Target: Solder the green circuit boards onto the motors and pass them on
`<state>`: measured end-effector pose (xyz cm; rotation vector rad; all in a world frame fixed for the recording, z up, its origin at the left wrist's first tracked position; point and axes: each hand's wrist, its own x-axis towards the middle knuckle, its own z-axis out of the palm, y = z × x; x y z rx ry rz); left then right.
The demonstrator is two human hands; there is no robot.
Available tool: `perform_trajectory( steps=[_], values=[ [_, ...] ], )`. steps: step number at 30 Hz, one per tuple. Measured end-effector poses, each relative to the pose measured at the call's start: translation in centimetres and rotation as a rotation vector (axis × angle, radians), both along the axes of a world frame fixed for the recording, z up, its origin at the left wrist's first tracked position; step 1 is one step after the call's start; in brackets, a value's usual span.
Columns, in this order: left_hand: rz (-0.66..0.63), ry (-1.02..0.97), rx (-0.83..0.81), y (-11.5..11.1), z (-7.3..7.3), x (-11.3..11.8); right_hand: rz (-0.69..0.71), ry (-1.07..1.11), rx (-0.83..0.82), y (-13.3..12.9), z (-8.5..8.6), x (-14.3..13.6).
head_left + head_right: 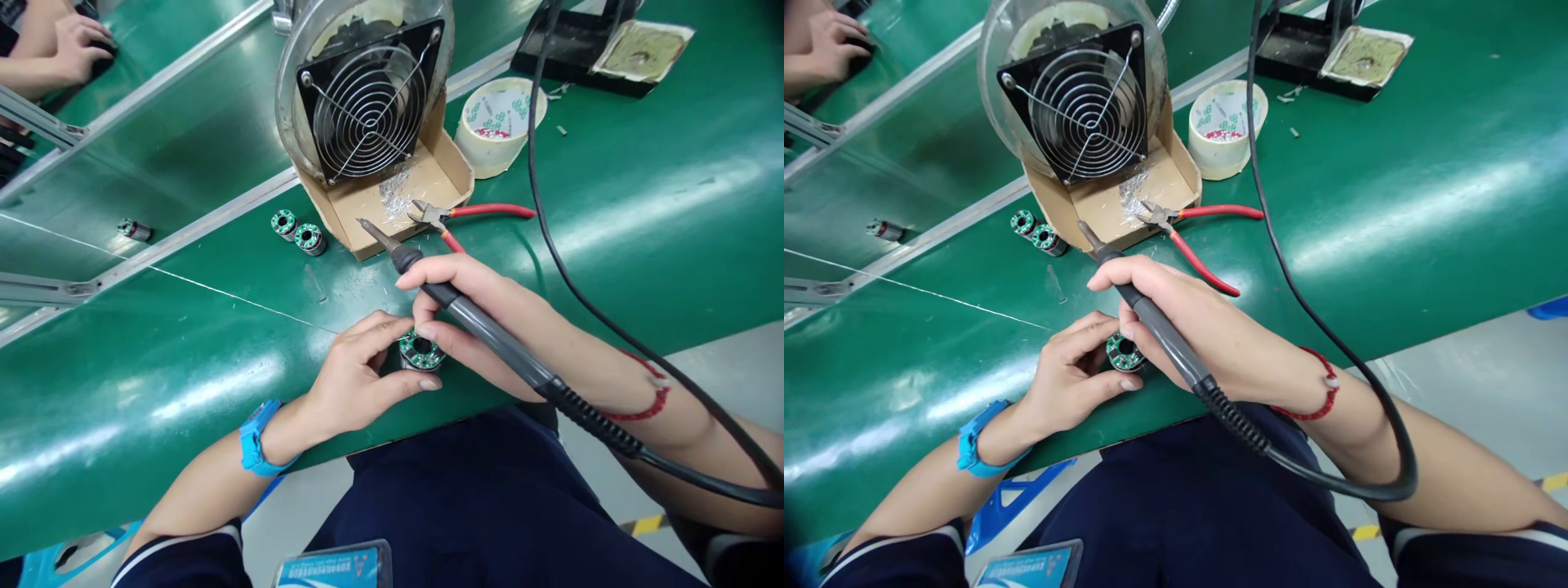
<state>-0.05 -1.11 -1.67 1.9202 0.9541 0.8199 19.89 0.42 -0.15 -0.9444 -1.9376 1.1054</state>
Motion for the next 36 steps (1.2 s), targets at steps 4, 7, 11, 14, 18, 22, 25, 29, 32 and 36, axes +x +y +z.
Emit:
perform_trajectory(
  steps=[4,7,11,14,18,22,25,29,32,36],
  values=[
    [-0.006,-0.026,-0.004,0.0,-0.4,0.0,0.002,-0.007,0.042,-0.1,-0.1,0.0],
    [-0.018,-0.045,-0.030,0.1,-0.6,0.1,-0.006,-0.033,0.052,-0.1,-0.2,0.0],
    [-0.040,-0.080,-0.092,0.3,-0.7,-0.1,-0.029,-0.044,0.065,0.1,-0.1,-0.1],
    [-0.055,-0.099,-0.170,0.3,-0.9,-0.4,-0.066,0.013,0.037,0.0,0.0,-0.2],
    [0.012,-0.070,-0.214,0.2,-1.1,-0.7,-0.196,0.134,-0.080,-0.4,-0.3,-0.6],
    [0.082,0.032,0.033,0.5,-0.9,-0.9,-0.258,0.190,-0.147,-0.9,-0.8,-1.2],
    [0.136,0.200,0.330,0.9,-0.7,-1.0,-0.231,0.191,-0.196,-1.3,-1.2,-1.6],
    [0.257,0.461,0.665,1.1,-1.2,-1.1,-0.252,0.143,-0.239,-2.1,-1.3,-2.7],
    [0.348,0.523,0.819,0.8,-1.8,-1.0,-0.320,0.193,-0.271,-2.6,-1.5,-3.8],
    [0.323,0.463,0.587,0.7,-2.1,-0.7,-0.404,0.126,-0.158,-2.0,-2.5,-3.9]
  ],
)
